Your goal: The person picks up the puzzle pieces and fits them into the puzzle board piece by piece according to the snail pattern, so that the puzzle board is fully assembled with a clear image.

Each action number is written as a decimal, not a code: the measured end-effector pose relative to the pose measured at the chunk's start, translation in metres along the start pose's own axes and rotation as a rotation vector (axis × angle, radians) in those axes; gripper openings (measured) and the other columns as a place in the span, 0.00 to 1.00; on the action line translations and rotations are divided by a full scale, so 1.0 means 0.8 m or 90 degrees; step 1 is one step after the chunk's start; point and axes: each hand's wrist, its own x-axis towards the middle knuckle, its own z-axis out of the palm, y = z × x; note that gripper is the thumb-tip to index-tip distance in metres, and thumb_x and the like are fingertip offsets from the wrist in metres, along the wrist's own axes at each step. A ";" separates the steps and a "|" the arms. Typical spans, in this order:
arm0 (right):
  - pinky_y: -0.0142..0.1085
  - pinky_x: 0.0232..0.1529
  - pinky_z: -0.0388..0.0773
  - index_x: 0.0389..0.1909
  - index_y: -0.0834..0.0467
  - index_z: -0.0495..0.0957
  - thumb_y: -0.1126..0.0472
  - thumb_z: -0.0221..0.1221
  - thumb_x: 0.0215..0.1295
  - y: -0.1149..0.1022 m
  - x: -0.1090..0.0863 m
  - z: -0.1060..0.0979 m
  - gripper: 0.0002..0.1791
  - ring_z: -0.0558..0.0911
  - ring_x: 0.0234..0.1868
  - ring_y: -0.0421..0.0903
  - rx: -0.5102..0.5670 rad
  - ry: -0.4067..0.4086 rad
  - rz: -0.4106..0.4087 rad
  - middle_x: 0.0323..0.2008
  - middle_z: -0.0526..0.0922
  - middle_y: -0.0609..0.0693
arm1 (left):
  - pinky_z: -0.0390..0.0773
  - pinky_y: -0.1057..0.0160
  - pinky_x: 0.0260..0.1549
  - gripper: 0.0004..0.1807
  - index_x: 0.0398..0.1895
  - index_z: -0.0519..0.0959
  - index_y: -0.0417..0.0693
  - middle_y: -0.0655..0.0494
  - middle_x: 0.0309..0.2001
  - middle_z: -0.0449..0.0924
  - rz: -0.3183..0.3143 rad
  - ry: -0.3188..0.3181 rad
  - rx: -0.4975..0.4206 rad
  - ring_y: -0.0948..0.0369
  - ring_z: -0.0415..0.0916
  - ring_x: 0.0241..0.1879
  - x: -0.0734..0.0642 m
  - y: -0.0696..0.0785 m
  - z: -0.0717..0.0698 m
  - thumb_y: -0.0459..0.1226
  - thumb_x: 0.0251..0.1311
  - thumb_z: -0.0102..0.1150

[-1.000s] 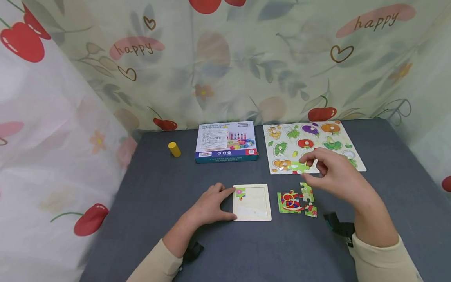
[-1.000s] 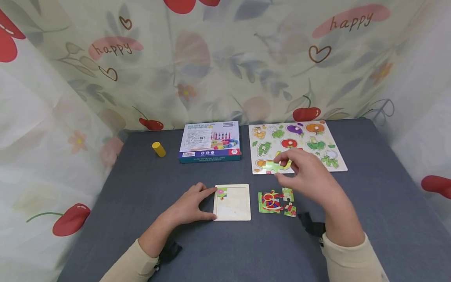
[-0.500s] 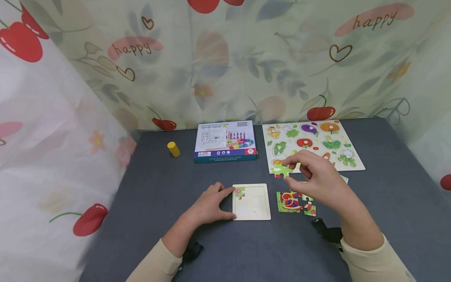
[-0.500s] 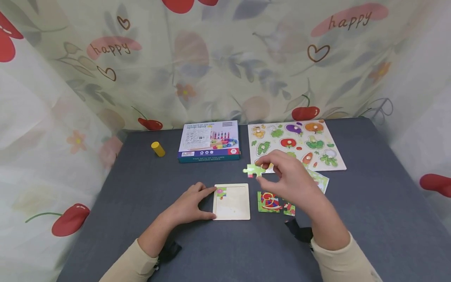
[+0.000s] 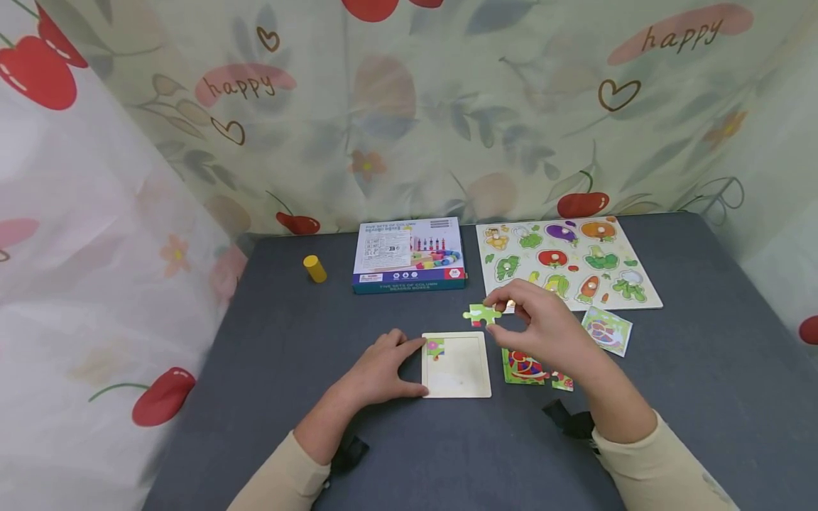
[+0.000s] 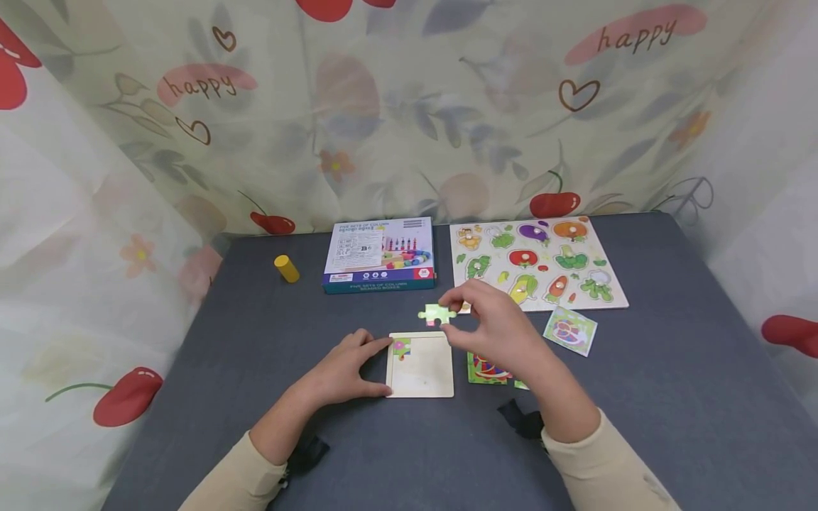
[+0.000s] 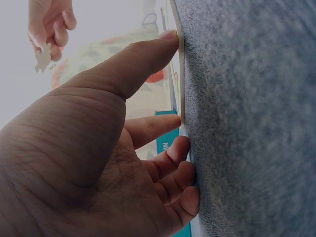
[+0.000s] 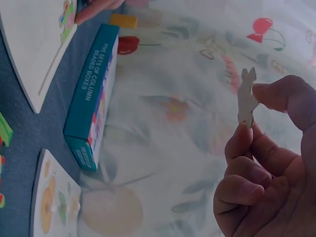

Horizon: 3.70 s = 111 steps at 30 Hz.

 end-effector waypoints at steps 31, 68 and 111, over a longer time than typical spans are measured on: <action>0.38 0.33 0.73 0.47 0.55 0.86 0.61 0.72 0.62 0.035 0.019 0.081 0.13 0.73 0.32 0.44 0.028 -0.144 0.115 0.38 0.80 0.45 | 0.71 0.58 0.41 0.49 0.77 0.68 0.58 0.55 0.51 0.68 0.013 -0.006 0.002 0.59 0.64 0.46 0.001 -0.001 -0.002 0.62 0.52 0.73; 0.42 0.42 0.73 0.42 0.56 0.89 0.59 0.75 0.57 0.067 0.021 0.119 0.12 0.76 0.35 0.44 -0.068 -0.122 0.171 0.33 0.80 0.45 | 0.71 0.58 0.41 0.49 0.77 0.68 0.58 0.55 0.52 0.68 0.015 -0.009 -0.002 0.59 0.64 0.46 0.001 -0.001 -0.004 0.62 0.53 0.73; 0.35 0.32 0.75 0.51 0.52 0.88 0.56 0.75 0.60 -0.009 0.004 0.039 0.18 0.76 0.34 0.40 -0.074 -0.104 0.009 0.37 0.80 0.44 | 0.71 0.58 0.42 0.50 0.77 0.67 0.59 0.56 0.51 0.68 0.006 -0.004 -0.001 0.59 0.64 0.46 0.002 -0.003 0.000 0.63 0.52 0.73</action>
